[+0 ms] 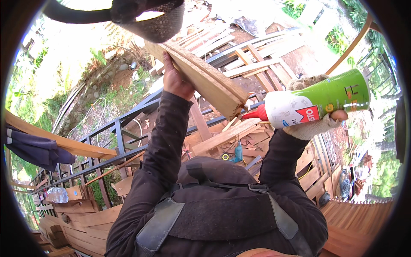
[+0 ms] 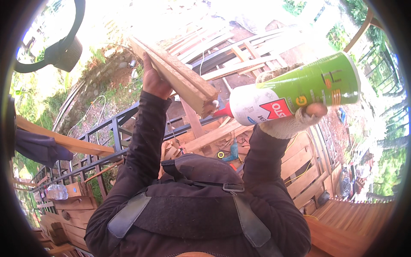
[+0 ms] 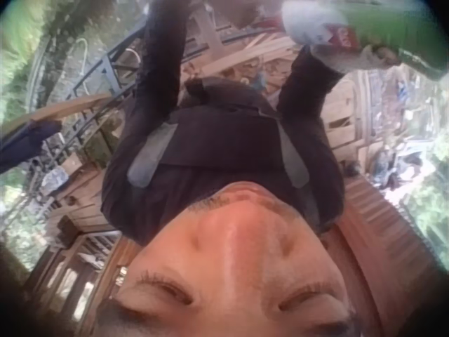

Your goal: The person applies wood glue to a wooden plank and attaches it to a metal frame. They then use a clamp to secure the plank in place while the glue sets.

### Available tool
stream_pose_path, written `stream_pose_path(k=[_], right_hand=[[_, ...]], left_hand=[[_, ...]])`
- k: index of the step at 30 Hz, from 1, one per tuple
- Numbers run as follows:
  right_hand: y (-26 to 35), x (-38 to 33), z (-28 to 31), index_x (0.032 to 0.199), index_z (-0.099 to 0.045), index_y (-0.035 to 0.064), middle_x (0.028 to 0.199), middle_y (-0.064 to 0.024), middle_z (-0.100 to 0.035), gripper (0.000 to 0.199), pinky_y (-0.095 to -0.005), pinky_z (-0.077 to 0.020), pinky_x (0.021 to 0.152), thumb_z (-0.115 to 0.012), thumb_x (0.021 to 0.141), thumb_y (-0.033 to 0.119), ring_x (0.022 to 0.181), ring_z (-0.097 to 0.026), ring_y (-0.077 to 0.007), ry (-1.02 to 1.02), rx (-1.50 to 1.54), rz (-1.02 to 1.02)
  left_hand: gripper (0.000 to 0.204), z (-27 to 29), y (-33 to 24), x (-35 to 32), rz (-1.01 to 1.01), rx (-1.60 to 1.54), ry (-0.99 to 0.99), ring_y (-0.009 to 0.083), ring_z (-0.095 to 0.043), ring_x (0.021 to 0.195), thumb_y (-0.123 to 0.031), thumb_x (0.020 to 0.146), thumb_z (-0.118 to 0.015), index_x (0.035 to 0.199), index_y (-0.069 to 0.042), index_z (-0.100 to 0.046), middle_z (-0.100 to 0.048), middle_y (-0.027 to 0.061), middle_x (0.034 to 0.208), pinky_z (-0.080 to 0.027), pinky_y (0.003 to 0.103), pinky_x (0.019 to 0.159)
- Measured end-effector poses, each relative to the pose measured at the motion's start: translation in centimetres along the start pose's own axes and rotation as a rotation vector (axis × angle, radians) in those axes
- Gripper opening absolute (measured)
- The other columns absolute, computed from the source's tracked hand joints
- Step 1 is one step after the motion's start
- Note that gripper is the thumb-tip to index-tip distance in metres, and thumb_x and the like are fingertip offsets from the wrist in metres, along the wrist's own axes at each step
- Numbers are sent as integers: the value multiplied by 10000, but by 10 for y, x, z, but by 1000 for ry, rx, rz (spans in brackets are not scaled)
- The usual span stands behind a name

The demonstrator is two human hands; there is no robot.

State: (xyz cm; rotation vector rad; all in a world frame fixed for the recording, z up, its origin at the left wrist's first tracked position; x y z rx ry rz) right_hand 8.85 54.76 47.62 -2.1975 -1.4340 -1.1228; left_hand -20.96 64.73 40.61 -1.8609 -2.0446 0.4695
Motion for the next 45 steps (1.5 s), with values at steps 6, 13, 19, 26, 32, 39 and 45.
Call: stream_pose_path(k=[6, 13, 19, 26, 32, 39, 45], right_hand=[[-12, 4, 2, 1244, -555, 24, 1009, -111, -716, 667, -378, -651, 631, -765, 858, 526, 793, -745, -238, -277, -312, 92], [-18, 0, 12, 1290, -526, 20, 1024, -112, -713, 678, -389, -647, 649, -750, 881, 511, 804, -741, -249, -268, -306, 60], [9, 4, 15, 1293, -550, 21, 1123, -135, -689, 617, -426, -629, 802, -645, 956, 529, 936, -723, -251, -215, -171, 105], [12, 21, -7, 1425, -492, -21, 1311, -199, -655, 712, -479, -592, 928, -725, 923, 426, 1076, -712, -319, 294, 112, -116], [1, 18, -12, 1434, -493, -5, 1309, -200, -655, 705, -483, -588, 937, -742, 905, 390, 1101, -701, -313, 284, 86, -157], [-7, 18, -26, 1416, -532, -6, 1333, -199, -644, 698, -531, -508, 1008, -723, 879, 397, 1156, -671, -337, 365, 226, -306], [-8, 17, -24, 1361, -534, -69, 1241, -230, -680, 608, -484, -614, 867, -658, 874, 273, 1038, -724, -334, 264, 116, -164]], left_hand=[[635, 7, 1, 9, 60, -45, 126, 256, -645, 996, -705, 971, -472, 1212, -132, -600, -656, 69, 1056, -549, 446, 907], [649, 21, 0, 12, 205, -136, 252, 262, -667, 868, -716, 973, -449, 1142, -111, -615, -661, 79, 951, -578, 438, 793], [619, 29, 6, 10, 150, -12, 99, 278, -651, 954, -667, 1004, -443, 1204, -100, -587, -654, 101, 1017, -556, 458, 874], [606, 22, 20, 0, 114, 20, 22, 292, -611, 1112, -555, 1069, -390, 1397, -57, -495, -612, 141, 1236, -518, 456, 981], [571, 20, 28, -1, 101, 93, -56, 302, -633, 1028, -565, 1066, -391, 1305, -66, -531, -621, 138, 1115, -542, 478, 937], [572, 21, 28, 0, 86, 70, -46, 287, -634, 1016, -564, 1038, -482, 1307, -62, -541, -639, 129, 1102, -541, 464, 929], [593, 22, 26, 3, 82, 104, -61, 290, -632, 1041, -584, 1036, -467, 1325, -70, -528, -631, 133, 1137, -535, 473, 944]])
Point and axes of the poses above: each hand's wrist, its own x-axis towards the middle knuckle, its own z-axis out of the back of the hand, y = z × x, the point moved 2 cm from there along x, towards the middle knuckle
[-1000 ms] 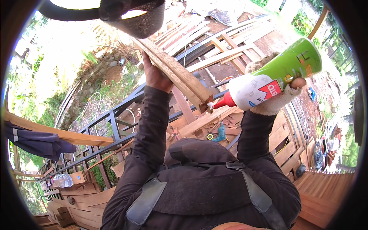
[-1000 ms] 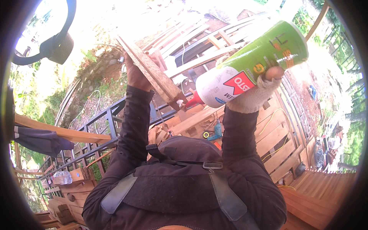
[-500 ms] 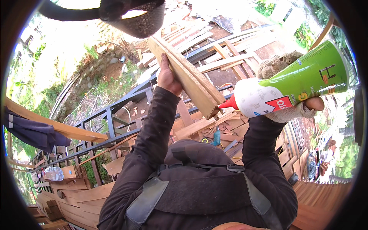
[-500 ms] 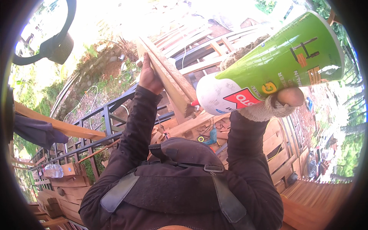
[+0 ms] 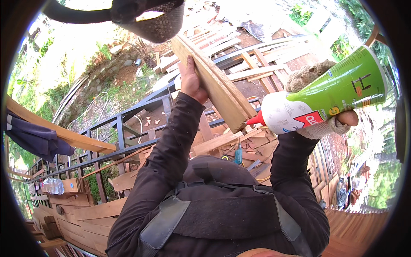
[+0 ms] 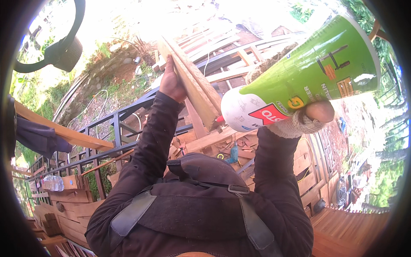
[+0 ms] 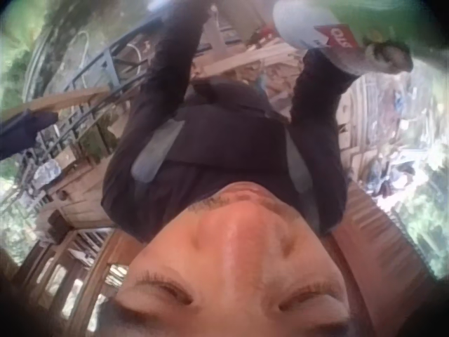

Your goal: The person applies wood glue to a wooden plank and attaches it to a metal frame. They then use a clamp to secure the plank in place while the glue sets.

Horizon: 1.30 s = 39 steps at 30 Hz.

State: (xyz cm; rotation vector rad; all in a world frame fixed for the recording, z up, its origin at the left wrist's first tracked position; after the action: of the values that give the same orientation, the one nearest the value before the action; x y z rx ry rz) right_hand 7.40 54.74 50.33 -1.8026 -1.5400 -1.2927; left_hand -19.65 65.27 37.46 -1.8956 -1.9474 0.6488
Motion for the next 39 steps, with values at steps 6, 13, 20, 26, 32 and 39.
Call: stream_pose_path(k=[6, 13, 20, 26, 32, 39], right_hand=[[17, -1, 15, 1350, -553, -37, 1217, -190, -699, 585, -459, -621, 836, -679, 891, 303, 988, -736, -293, -126, -368, 64], [13, 13, 13, 1301, -586, -22, 1149, -163, -722, 532, -442, -631, 790, -681, 923, 340, 918, -745, -255, -31, -68, -12], [14, 10, 26, 1281, -592, -14, 1134, -171, -718, 608, -444, -633, 788, -713, 913, 455, 936, -739, -284, -162, -39, 27], [1, 6, 30, 1268, -636, 46, 1198, -167, -723, 596, -476, -610, 856, -723, 883, 492, 1006, -740, -301, -213, -61, 22], [-13, 1, 37, 1251, -558, 31, 1042, -107, -716, 697, -392, -649, 687, -730, 856, 579, 834, -744, -234, -425, -242, 128], [-20, 4, 31, 1249, -527, 27, 969, -91, -704, 709, -370, -649, 615, -694, 875, 606, 750, -736, -220, -517, -207, 150]], left_hand=[[597, 1, 1, 4, -24, 4, 13, 298, -633, 1032, -586, 1045, -437, 1340, -73, -513, -631, 135, 1131, -538, 472, 939], [583, -1, -1, 2, 6, -34, 80, 309, -647, 992, -570, 1065, -383, 1332, -69, -514, -632, 148, 1116, -554, 479, 905], [633, 3, 4, 11, 77, -89, 134, 309, -646, 1009, -611, 1056, -349, 1303, -59, -537, -633, 153, 1117, -553, 475, 909], [651, 7, 2, 15, 113, -128, 213, 298, -638, 1037, -622, 1044, -381, 1285, -43, -558, -638, 138, 1134, -544, 464, 930], [715, 11, -9, 16, 123, -144, 212, 297, -644, 1031, -661, 1019, -399, 1284, -17, -560, -642, 144, 1169, -549, 464, 919], [687, 25, -16, -3, 166, -195, 184, 311, -638, 1013, -702, 993, -404, 1295, -108, -571, -643, 125, 1092, -542, 509, 921]])
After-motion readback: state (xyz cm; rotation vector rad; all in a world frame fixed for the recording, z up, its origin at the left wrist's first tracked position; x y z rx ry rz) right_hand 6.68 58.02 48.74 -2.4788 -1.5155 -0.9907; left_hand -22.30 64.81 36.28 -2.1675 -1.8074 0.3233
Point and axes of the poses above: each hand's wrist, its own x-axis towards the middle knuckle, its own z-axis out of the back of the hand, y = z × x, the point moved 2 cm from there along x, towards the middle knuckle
